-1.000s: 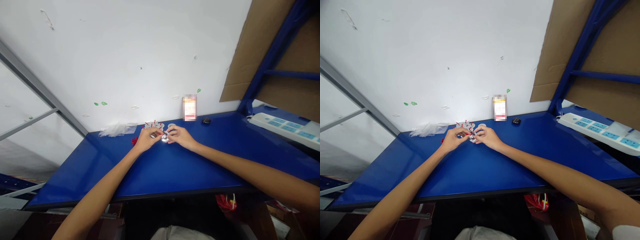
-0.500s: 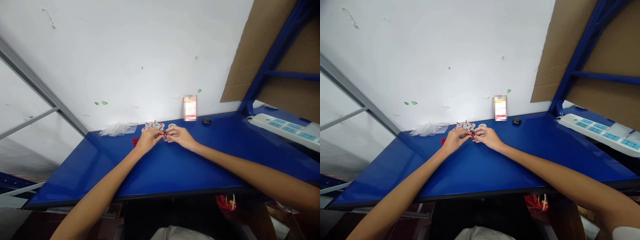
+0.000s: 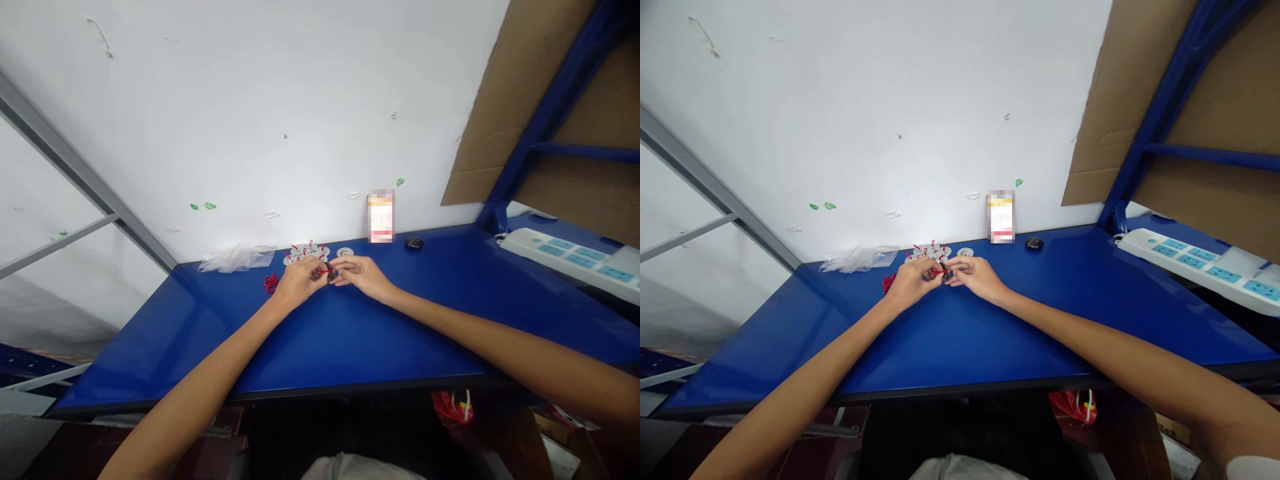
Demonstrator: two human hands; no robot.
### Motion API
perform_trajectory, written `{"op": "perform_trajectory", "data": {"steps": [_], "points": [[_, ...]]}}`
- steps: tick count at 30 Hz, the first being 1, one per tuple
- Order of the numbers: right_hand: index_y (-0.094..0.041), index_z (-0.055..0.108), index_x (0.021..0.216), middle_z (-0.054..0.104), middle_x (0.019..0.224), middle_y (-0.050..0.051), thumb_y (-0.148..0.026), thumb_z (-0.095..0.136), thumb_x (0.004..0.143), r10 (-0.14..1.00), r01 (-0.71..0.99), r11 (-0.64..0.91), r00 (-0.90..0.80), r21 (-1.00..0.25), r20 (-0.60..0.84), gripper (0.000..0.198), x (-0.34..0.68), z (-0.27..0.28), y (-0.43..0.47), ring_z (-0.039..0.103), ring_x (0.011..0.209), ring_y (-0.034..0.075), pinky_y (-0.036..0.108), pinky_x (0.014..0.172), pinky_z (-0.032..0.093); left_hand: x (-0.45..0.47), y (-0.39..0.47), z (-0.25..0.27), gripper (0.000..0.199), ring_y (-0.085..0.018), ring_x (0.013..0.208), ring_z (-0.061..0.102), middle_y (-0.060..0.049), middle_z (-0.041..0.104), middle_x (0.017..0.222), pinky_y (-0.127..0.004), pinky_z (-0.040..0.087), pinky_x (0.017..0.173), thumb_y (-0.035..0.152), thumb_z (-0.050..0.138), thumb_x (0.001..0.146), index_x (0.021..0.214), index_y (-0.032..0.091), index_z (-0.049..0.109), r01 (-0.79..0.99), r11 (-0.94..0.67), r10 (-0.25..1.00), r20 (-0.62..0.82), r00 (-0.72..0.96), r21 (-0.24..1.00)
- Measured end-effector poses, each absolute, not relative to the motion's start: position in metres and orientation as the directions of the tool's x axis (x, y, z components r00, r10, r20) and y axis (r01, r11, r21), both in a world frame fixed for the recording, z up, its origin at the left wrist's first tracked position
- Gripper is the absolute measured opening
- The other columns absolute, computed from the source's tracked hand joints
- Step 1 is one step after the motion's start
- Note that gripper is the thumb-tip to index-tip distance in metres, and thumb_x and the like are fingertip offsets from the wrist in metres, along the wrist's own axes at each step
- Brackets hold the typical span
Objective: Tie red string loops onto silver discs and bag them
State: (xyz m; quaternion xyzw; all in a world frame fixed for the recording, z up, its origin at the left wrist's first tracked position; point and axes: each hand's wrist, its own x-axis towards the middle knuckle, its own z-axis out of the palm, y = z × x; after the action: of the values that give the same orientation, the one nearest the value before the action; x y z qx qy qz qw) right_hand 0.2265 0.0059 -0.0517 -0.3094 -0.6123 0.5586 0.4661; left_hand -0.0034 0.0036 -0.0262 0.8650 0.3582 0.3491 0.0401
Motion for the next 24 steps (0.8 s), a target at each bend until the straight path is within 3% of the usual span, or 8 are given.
{"op": "perform_trajectory", "data": {"steps": [9, 17, 24], "points": [[-0.018, 0.086, 0.108, 0.084, 0.094, 0.008, -0.047, 0.094, 0.077, 0.894, -0.073, 0.283, -0.341, -0.956, 0.291, 0.043, 0.229, -0.047, 0.005, 0.084, 0.086, 0.027, 0.040, 0.081, 0.072, 0.001, 0.001, -0.026, 0.004, -0.013, 0.070, 0.069, -0.001, 0.077, 0.088, -0.025, 0.057, 0.070, 0.023, 0.075, 0.092, 0.094, 0.021, 0.078, 0.519, -0.681, 0.728, 0.552, 0.406, 0.517], [-0.019, 0.087, 0.105, 0.086, 0.094, 0.008, -0.048, 0.093, 0.077, 0.895, -0.064, 0.341, -0.285, -0.938, 0.344, 0.041, 0.228, -0.047, 0.001, 0.084, 0.088, 0.028, 0.044, 0.089, 0.070, 0.004, -0.001, -0.023, 0.019, -0.016, 0.070, 0.075, -0.005, 0.080, 0.090, -0.028, 0.063, 0.070, 0.036, 0.078, 0.092, 0.096, 0.018, 0.080, 0.300, -0.489, 0.855, 0.382, 0.352, 0.819], [-0.023, 0.087, 0.109, 0.086, 0.104, 0.008, -0.047, 0.089, 0.084, 0.866, -0.007, 0.441, -0.261, -0.897, 0.428, 0.035, 0.227, -0.044, -0.005, 0.084, 0.097, 0.029, 0.046, 0.099, 0.068, 0.005, 0.005, -0.032, 0.023, -0.018, 0.074, 0.078, -0.005, 0.080, 0.087, -0.032, 0.069, 0.074, 0.037, 0.081, 0.089, 0.096, 0.015, 0.078, 0.192, -0.390, 0.889, 0.314, 0.334, 0.900]]}}
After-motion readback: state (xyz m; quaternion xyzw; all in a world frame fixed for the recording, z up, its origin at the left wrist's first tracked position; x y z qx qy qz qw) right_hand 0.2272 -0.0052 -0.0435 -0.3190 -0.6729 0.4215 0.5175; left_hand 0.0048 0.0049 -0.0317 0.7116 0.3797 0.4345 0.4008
